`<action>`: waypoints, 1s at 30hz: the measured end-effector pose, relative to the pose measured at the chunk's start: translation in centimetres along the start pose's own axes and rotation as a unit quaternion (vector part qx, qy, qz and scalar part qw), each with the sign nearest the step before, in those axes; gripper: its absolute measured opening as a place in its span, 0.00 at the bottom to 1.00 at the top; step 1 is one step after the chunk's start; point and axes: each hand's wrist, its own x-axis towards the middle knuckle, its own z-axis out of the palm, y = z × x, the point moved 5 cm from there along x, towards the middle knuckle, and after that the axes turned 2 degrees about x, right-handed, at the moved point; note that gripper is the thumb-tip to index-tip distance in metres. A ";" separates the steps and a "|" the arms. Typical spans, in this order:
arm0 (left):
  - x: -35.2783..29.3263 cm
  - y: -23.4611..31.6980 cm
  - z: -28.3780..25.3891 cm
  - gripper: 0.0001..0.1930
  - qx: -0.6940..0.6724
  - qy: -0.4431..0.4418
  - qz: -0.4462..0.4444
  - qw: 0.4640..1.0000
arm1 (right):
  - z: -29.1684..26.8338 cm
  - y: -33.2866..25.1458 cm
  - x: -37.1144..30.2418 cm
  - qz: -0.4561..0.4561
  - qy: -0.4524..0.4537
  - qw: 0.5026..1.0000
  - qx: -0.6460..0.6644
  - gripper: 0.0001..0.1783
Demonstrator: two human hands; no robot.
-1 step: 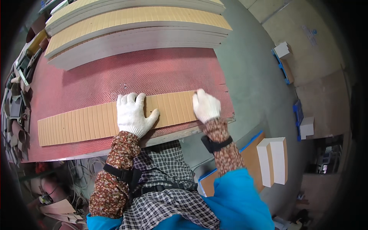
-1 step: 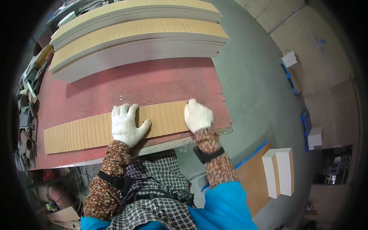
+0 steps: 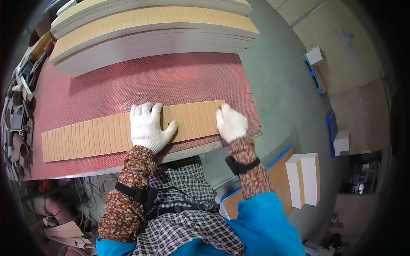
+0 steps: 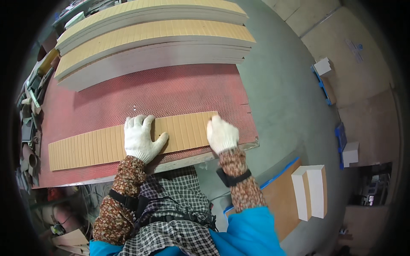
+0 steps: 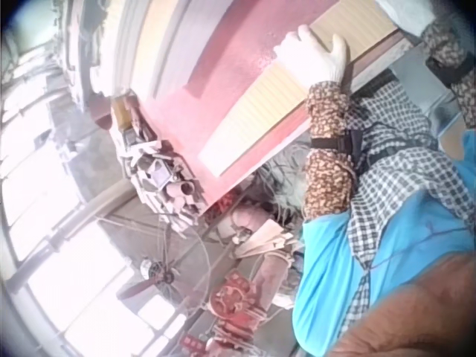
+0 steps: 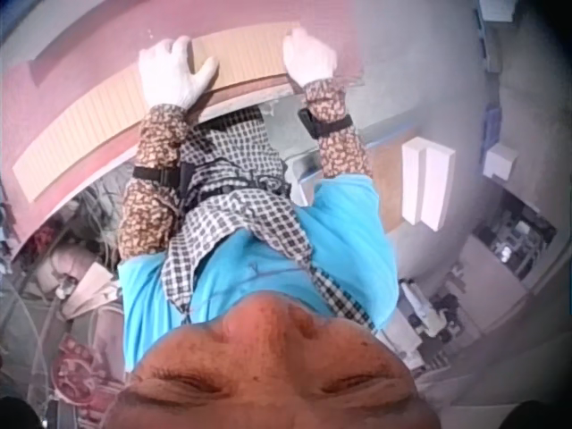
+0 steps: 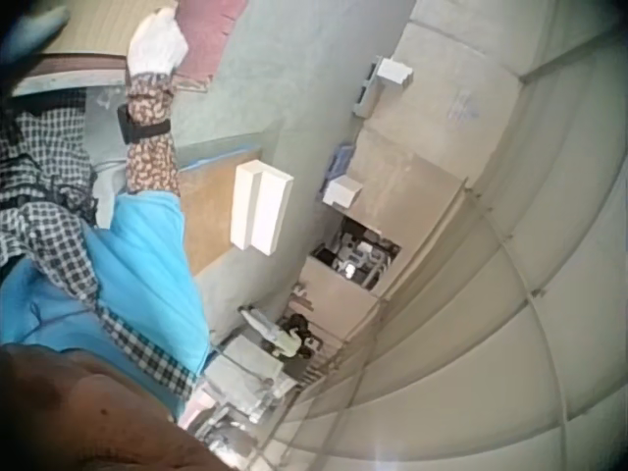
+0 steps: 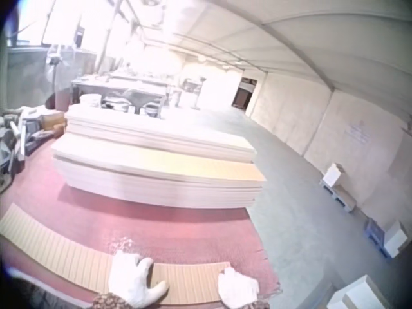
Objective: The recorder is sanding or cleaning the surface of a wooden furniture panel on a workshop table.
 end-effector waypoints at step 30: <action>0.2 0.1 -0.2 0.34 -0.012 -0.025 -0.010 1.000 | -0.3 0.5 -9.6 -0.016 0.055 0.998 0.014 0.11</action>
